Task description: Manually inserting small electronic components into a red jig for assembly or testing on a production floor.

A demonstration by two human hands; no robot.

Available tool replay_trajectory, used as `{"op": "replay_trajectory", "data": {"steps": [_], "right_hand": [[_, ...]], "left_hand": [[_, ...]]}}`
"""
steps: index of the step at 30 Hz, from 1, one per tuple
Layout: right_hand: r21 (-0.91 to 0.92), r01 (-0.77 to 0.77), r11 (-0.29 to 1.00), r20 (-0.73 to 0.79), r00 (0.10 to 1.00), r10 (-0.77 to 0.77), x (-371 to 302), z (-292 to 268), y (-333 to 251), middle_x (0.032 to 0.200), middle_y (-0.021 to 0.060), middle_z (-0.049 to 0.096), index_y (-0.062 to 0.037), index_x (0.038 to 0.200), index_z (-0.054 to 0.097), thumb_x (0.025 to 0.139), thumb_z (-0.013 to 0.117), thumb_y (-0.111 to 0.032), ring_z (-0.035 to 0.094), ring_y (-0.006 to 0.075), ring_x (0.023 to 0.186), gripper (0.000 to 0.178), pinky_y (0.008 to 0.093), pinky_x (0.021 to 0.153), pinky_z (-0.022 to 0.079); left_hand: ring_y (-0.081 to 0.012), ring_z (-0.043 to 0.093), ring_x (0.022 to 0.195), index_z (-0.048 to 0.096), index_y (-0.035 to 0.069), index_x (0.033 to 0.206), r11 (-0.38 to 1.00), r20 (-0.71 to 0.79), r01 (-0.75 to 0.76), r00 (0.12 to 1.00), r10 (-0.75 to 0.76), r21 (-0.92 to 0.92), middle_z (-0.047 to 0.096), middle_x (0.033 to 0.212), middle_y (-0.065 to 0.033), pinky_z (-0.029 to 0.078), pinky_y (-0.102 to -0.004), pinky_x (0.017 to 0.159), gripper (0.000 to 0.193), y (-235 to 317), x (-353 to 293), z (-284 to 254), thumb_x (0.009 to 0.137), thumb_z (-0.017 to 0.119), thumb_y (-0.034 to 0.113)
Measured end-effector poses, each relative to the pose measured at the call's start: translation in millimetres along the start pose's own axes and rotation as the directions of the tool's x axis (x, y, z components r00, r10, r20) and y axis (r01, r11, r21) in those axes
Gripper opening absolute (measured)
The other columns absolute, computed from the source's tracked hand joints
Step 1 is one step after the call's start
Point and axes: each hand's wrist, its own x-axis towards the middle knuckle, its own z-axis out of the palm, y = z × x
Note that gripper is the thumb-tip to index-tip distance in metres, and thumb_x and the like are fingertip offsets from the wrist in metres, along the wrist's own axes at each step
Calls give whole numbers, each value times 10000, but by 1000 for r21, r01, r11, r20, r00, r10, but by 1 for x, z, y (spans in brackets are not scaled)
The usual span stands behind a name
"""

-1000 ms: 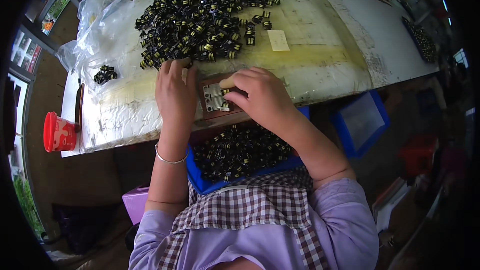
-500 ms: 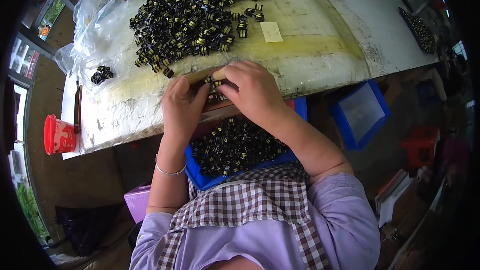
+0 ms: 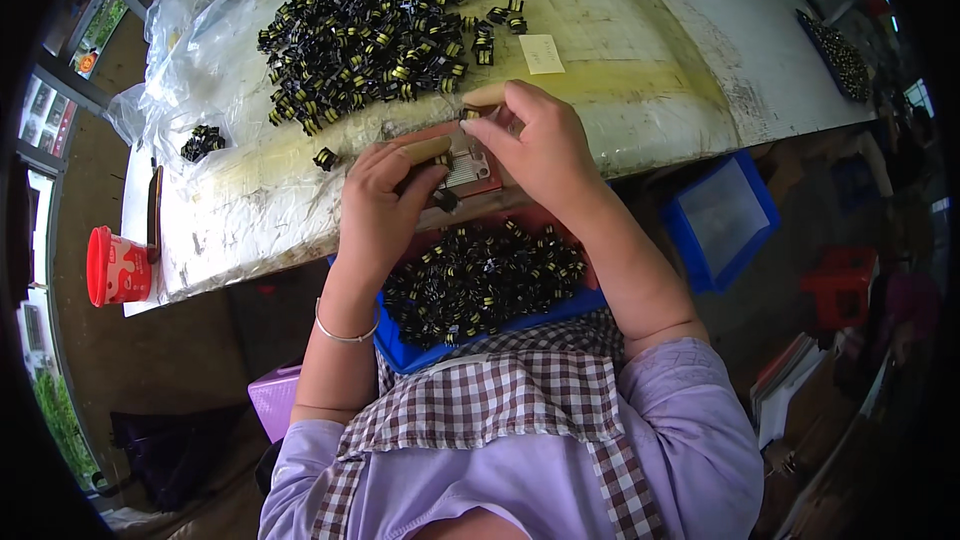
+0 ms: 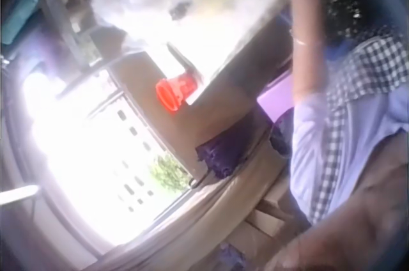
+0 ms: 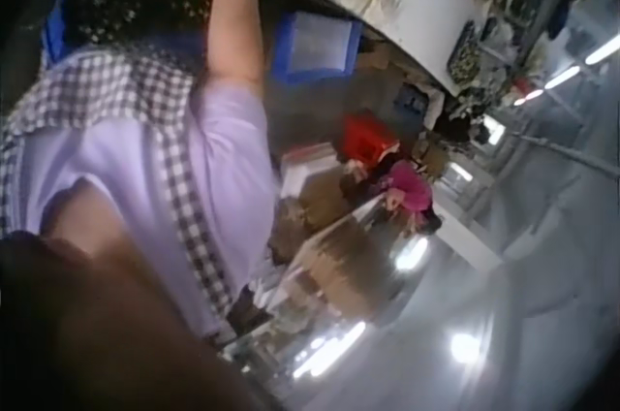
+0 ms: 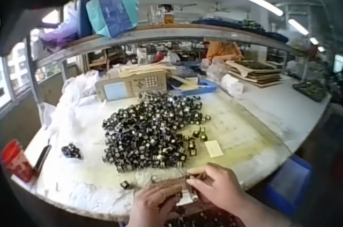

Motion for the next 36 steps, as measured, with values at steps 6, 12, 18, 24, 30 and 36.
{"op": "replay_trajectory", "data": {"steps": [6, 12, 18, 24, 30, 36], "right_hand": [[0, 16, 1000, -3, 1000, -16, -6, 7, -1, 839, 41, 662, -16, 1047, 675, 804, 749, -41, 588, 108, 748, 255, 258, 693, 493], [-54, 83, 995, -45, 995, -86, -3, 8, -7, 832, 52, 652, -42, 1054, 674, 800, 744, -39, 592, 135, 728, 263, 277, 672, 495], [-259, 207, 943, 65, 978, -197, 0, 9, -3, 878, 94, 663, -35, 1036, 670, 775, 734, -35, 625, 224, 746, 269, 313, 686, 511], [-146, 216, 965, 152, 969, -194, 1, 9, -7, 915, 109, 678, -30, 977, 679, 766, 745, -65, 653, 272, 847, 223, 335, 750, 518], [-148, 279, 949, 250, 939, -237, 6, 8, -21, 932, 114, 687, -37, 931, 683, 759, 750, -80, 649, 299, 863, 190, 368, 775, 517], [-176, 271, 946, 262, 940, -220, 4, 6, -17, 927, 103, 684, -45, 946, 694, 748, 747, -67, 644, 294, 865, 206, 364, 790, 515]], "left_hand": [[-315, 571, 738, 684, 26, 972, 882, -32, 331, 932, -361, -335, 613, 780, -117, 472, -399, 672, 191, 2, -12, 10, 784, 710, 45], [-318, 568, 751, 661, 30, 1003, 988, -45, 44, 998, -38, 145, 603, 797, -122, 477, -407, 687, 194, 10, -5, 7, 810, 680, 41], [-325, 573, 788, 649, 49, 1057, 983, -78, 40, 997, -26, 179, 616, 843, -122, 481, -412, 711, 232, 9, -9, 13, 826, 662, 43], [-318, 597, 838, 666, 54, 1069, 988, -114, 44, 993, -28, 145, 649, 918, -117, 489, -397, 761, 241, 3, -8, -12, 828, 667, 57], [-305, 619, 838, 683, 13, 1028, 833, -201, 253, 964, -174, 492, 630, 990, -151, 501, -382, 760, 193, -38, -8, -51, 844, 632, 39], [-298, 645, 795, 677, 3, 1025, 959, -214, 282, 939, -269, 35, 618, 1007, -146, 528, -357, 717, 229, -17, -3, -24, 796, 664, -4]]}}
